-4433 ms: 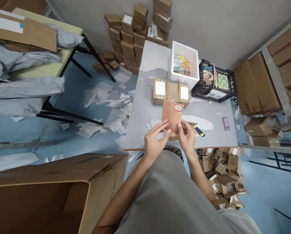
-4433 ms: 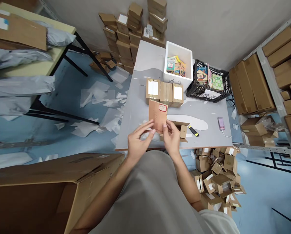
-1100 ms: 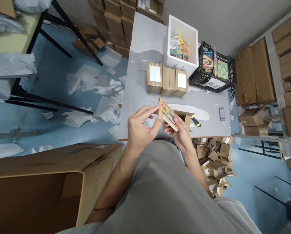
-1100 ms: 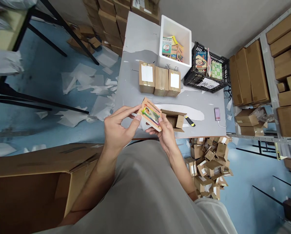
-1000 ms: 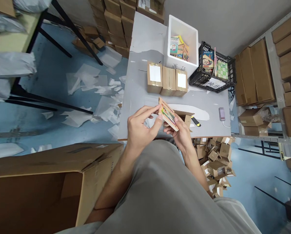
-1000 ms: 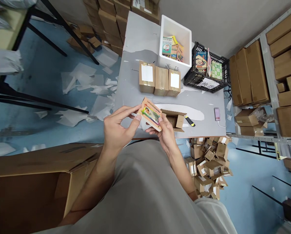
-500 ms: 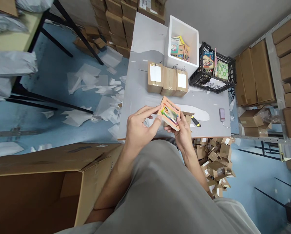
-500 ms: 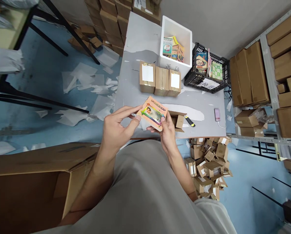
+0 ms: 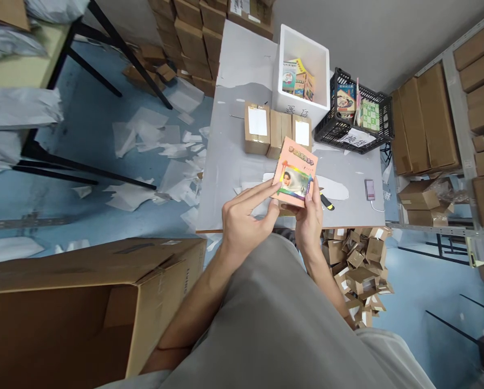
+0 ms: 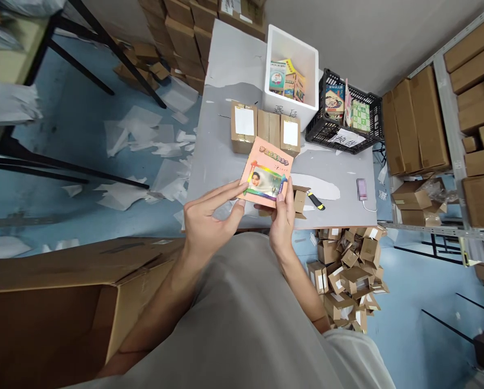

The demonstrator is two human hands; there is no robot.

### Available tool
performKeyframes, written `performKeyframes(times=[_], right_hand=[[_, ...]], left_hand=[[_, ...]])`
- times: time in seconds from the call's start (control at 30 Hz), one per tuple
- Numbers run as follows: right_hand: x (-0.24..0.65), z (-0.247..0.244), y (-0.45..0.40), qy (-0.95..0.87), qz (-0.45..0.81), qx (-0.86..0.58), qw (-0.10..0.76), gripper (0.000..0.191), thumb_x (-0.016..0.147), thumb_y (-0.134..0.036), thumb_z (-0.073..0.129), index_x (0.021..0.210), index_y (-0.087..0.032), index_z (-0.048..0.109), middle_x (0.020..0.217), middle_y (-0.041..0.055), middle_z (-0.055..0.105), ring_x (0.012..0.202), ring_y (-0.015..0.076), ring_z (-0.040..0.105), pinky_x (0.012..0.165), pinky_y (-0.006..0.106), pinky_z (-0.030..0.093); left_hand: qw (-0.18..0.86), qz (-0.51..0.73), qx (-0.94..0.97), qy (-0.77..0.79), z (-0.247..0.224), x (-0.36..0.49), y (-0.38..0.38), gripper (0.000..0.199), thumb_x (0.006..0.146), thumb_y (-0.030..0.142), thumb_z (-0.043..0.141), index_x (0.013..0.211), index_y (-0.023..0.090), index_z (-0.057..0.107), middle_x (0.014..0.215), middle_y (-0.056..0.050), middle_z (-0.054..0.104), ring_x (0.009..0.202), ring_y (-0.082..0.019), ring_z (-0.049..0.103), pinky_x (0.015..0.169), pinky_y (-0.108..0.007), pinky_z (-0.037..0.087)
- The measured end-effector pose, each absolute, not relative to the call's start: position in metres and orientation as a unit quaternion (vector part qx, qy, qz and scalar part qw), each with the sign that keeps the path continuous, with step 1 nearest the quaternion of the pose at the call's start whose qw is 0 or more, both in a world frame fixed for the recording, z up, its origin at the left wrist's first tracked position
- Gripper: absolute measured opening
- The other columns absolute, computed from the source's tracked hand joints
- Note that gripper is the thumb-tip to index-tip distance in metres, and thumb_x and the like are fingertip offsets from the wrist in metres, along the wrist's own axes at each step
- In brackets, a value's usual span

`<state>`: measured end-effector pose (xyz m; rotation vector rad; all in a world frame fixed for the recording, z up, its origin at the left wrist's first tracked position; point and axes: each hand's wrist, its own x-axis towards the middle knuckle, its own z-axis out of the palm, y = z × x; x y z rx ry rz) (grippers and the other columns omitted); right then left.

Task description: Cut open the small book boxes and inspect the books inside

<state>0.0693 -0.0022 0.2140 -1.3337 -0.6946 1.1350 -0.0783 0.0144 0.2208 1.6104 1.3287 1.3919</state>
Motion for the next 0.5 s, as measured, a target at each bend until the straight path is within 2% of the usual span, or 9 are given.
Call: performKeyframes(times=[0.2,0.3,0.4,0.5], right_hand=[[0.069,0.223,-0.012,-0.368,0.416,-0.598,0.578,0.084,0.105,-0.068,0.059,0.180,-0.036,0.040,0.174,0.0091,0.055,0.169,0.0331,0.046,0.119,0.053,0.063],[0.067,0.228,-0.019,-0.380,0.414,-0.595,0.575,0.096,0.098,-0.072,0.070,0.181,-0.034,0.037,0.176,0.0112,0.052,0.174,0.0388,0.038,0.126,0.060,0.056],[0.062,0.231,-0.022,-0.406,0.375,-0.581,0.598,0.111,0.088,-0.069,0.084,0.181,-0.036,0.034,0.180,0.0095,0.047,0.177,0.0408,0.032,0.135,0.064,0.047],[0.058,0.234,-0.021,-0.372,0.402,-0.596,0.587,0.117,0.088,-0.063,0.087,0.185,-0.039,0.025,0.184,0.0079,0.042,0.179,0.0401,0.027,0.134,0.065,0.048]], left_hand=[[0.339,0.568,0.555,0.504,0.213,-0.066,0.005,0.029,0.103,0.031,0.070,0.122,0.026,0.091,0.126,-0.005,0.088,0.124,-0.029,0.084,0.115,-0.051,0.069],[0.372,0.597,0.506,0.499,0.208,-0.061,0.003,0.029,0.103,0.039,0.074,0.120,0.024,0.091,0.126,-0.008,0.088,0.125,-0.030,0.084,0.112,-0.048,0.070],[0.417,0.624,0.453,0.480,0.207,-0.060,0.004,0.031,0.098,0.048,0.082,0.116,0.024,0.091,0.122,-0.008,0.089,0.120,-0.031,0.085,0.107,-0.047,0.071],[0.443,0.627,0.409,0.493,0.208,-0.059,0.005,0.038,0.096,0.059,0.085,0.105,0.022,0.089,0.107,-0.007,0.089,0.107,-0.030,0.086,0.097,-0.044,0.072]])
